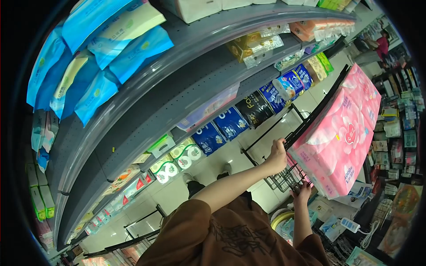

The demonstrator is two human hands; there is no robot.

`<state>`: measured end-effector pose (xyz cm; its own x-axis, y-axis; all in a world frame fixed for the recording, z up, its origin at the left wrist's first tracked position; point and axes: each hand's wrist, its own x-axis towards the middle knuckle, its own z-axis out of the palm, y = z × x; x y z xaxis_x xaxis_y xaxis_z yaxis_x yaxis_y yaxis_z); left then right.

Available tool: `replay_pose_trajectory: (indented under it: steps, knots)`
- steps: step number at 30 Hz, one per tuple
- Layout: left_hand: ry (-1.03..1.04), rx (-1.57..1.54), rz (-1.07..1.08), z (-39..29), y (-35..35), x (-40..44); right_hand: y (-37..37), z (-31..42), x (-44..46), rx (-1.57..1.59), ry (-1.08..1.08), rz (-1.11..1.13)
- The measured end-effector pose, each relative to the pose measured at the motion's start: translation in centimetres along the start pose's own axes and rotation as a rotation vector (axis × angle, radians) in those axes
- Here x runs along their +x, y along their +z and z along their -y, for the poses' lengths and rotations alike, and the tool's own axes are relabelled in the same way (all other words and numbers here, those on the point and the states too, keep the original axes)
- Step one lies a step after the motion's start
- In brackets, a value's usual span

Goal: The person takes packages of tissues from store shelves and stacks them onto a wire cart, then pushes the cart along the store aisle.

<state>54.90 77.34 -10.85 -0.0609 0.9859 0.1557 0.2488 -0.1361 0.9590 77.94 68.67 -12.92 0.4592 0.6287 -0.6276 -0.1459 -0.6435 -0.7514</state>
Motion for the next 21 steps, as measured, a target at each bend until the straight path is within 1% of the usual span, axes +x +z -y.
replay_pose_trajectory:
  steps: [1,3,6,8,10,11,12,14,16,17,18,19,20,21]
  knots:
    - [-0.014,-0.004,-0.005,-0.3,0.9,0.5,-0.3,0.2,0.9,0.012,-0.039,-0.002]
    - [-0.034,0.016,-0.017,-0.7,2.7,2.1,-1.0,1.3,3.6,0.033,-0.021,0.012]
    - [-0.030,0.013,-0.045,-0.9,5.0,3.8,-2.1,3.6,4.3,0.037,-0.011,0.002]
    - [-0.043,0.013,-0.040,-0.3,7.0,5.4,-2.0,5.0,5.2,0.036,-0.036,-0.015]
    - [-0.059,0.036,-0.037,0.9,8.8,7.2,-1.9,5.9,7.5,0.059,-0.009,0.020]
    - [-0.141,-0.053,0.060,0.3,8.4,7.7,-2.3,6.2,8.0,0.051,-0.006,0.026]
    - [-0.067,-0.015,0.043,0.0,7.7,7.3,-2.7,6.7,8.5,0.040,-0.002,0.036]
    - [0.069,0.071,0.000,-1.8,5.0,5.1,-4.1,5.9,10.8,0.006,-0.009,0.042]
    - [-0.031,0.036,0.045,-1.8,1.7,0.7,-5.1,5.5,12.0,-0.016,0.016,0.066]
    - [0.016,0.013,0.041,-0.4,0.2,-2.2,-5.2,5.2,12.6,-0.013,-0.004,0.139]
    - [-0.018,0.005,0.101,1.8,-1.8,-5.7,-5.6,5.5,12.5,-0.017,-0.028,0.209]
    - [-0.174,-0.036,0.158,2.8,-4.8,-10.0,-6.3,5.7,12.9,-0.030,-0.054,0.241]
    - [-0.224,0.088,0.128,7.8,-5.8,-15.2,-6.3,5.6,13.0,-0.049,-0.074,0.284]
    - [-0.297,0.211,0.091,12.7,-7.3,-20.9,-6.3,5.6,10.8,0.030,-0.185,0.339]
